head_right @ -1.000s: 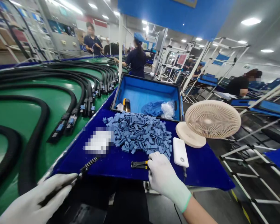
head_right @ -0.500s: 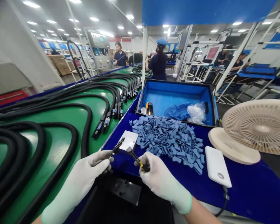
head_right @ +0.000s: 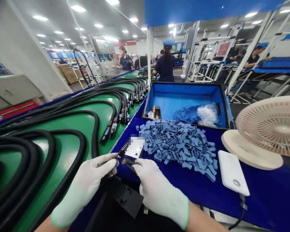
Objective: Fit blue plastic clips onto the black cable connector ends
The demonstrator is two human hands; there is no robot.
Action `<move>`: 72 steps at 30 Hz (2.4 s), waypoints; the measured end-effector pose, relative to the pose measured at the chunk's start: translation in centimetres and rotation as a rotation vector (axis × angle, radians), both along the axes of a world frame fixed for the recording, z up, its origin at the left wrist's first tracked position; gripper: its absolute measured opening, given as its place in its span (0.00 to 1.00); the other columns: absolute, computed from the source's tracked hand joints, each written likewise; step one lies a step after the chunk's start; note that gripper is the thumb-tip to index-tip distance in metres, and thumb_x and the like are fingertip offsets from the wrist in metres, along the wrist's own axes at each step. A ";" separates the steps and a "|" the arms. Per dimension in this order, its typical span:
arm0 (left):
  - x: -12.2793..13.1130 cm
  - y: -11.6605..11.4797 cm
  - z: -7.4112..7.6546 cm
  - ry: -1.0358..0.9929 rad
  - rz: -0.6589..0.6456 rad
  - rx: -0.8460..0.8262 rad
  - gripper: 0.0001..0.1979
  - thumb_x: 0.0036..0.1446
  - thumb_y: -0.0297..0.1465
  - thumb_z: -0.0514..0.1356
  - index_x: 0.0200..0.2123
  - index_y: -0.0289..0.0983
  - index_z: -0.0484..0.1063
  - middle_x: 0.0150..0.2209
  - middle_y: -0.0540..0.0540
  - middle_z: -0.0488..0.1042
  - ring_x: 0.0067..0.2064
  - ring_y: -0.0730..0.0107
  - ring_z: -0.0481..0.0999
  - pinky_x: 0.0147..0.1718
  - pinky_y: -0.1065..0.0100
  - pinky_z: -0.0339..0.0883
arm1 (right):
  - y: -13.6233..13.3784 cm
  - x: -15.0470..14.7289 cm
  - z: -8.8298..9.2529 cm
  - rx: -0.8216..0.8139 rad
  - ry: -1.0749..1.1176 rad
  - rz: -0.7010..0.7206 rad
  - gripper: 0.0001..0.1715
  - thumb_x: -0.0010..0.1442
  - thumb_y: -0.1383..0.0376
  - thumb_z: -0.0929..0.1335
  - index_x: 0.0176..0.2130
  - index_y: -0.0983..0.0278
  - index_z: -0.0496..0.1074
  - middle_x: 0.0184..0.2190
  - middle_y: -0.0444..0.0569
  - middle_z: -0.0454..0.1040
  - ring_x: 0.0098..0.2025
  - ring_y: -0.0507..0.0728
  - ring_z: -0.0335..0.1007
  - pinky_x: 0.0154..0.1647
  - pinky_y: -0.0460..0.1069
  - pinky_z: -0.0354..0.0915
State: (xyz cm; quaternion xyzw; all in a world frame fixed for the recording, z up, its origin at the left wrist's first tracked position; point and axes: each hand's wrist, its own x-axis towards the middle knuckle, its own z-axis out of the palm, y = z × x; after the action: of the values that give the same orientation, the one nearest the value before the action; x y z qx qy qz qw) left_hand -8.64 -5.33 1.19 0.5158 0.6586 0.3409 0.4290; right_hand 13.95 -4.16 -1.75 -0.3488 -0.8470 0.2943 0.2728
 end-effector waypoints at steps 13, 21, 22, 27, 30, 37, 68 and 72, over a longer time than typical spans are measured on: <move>0.6 -0.5 -0.9 0.110 -0.072 0.118 0.21 0.63 0.43 0.59 0.54 0.41 0.80 0.45 0.49 0.82 0.44 0.59 0.79 0.43 0.67 0.69 | 1.6 -1.1 -6.3 0.163 -0.160 -0.076 0.27 0.56 0.72 0.67 0.56 0.65 0.73 0.57 0.61 0.73 0.56 0.67 0.69 0.58 0.61 0.67; 1.0 -0.5 -0.3 0.123 -0.060 0.117 0.16 0.61 0.42 0.59 0.43 0.41 0.83 0.36 0.48 0.81 0.44 0.56 0.78 0.41 0.66 0.70 | 1.3 -1.1 -6.4 0.140 -0.187 -0.057 0.30 0.57 0.72 0.67 0.59 0.65 0.71 0.59 0.60 0.71 0.57 0.66 0.69 0.58 0.61 0.67; 1.0 -0.5 -0.2 0.128 -0.066 0.118 0.16 0.61 0.42 0.59 0.42 0.41 0.83 0.35 0.47 0.80 0.44 0.55 0.78 0.41 0.66 0.70 | 1.2 -1.1 -6.3 0.146 -0.190 -0.054 0.30 0.57 0.72 0.67 0.59 0.65 0.71 0.59 0.60 0.71 0.57 0.66 0.68 0.58 0.61 0.67; 1.3 -0.5 0.3 0.118 -0.078 0.122 0.17 0.61 0.41 0.59 0.44 0.41 0.83 0.36 0.47 0.79 0.44 0.56 0.78 0.41 0.66 0.70 | 1.1 -1.2 -5.9 0.182 -0.221 -0.081 0.31 0.55 0.75 0.65 0.58 0.66 0.71 0.60 0.61 0.70 0.58 0.66 0.67 0.58 0.62 0.65; 1.2 -0.6 0.4 0.120 -0.079 0.104 0.17 0.62 0.42 0.59 0.45 0.41 0.83 0.36 0.47 0.80 0.44 0.55 0.78 0.42 0.66 0.70 | 0.8 -1.1 -5.2 0.166 -0.236 -0.095 0.29 0.54 0.77 0.64 0.54 0.66 0.73 0.56 0.59 0.72 0.54 0.65 0.67 0.56 0.60 0.67; 1.0 0.3 -0.5 0.028 -0.120 0.072 0.21 0.62 0.40 0.60 0.55 0.39 0.78 0.47 0.44 0.81 0.48 0.55 0.80 0.49 0.62 0.72 | 0.6 -0.9 -4.2 0.122 -0.334 -0.113 0.17 0.57 0.80 0.60 0.38 0.65 0.71 0.45 0.54 0.74 0.45 0.60 0.67 0.46 0.53 0.67; 2.3 2.7 -0.1 -0.188 -0.177 0.089 0.25 0.56 0.39 0.66 0.57 0.38 0.76 0.54 0.45 0.80 0.54 0.54 0.79 0.54 0.63 0.73 | 0.0 2.5 -3.5 0.120 -0.621 -0.209 0.24 0.57 0.79 0.64 0.52 0.69 0.71 0.43 0.60 0.76 0.43 0.65 0.72 0.47 0.58 0.64; 2.2 2.4 0.2 -0.172 -0.156 0.077 0.27 0.57 0.42 0.67 0.59 0.39 0.76 0.55 0.46 0.79 0.57 0.53 0.78 0.54 0.64 0.73 | -0.7 4.0 -5.3 0.205 -0.607 -0.417 0.15 0.62 0.72 0.66 0.50 0.68 0.73 0.42 0.61 0.74 0.46 0.69 0.68 0.47 0.62 0.64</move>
State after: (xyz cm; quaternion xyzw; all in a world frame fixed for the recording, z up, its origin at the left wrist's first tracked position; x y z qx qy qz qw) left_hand -6.40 -2.93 1.35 0.5504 0.5636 0.3744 0.4891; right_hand 17.94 -4.83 -7.05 -0.5559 -0.8250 0.0295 0.0971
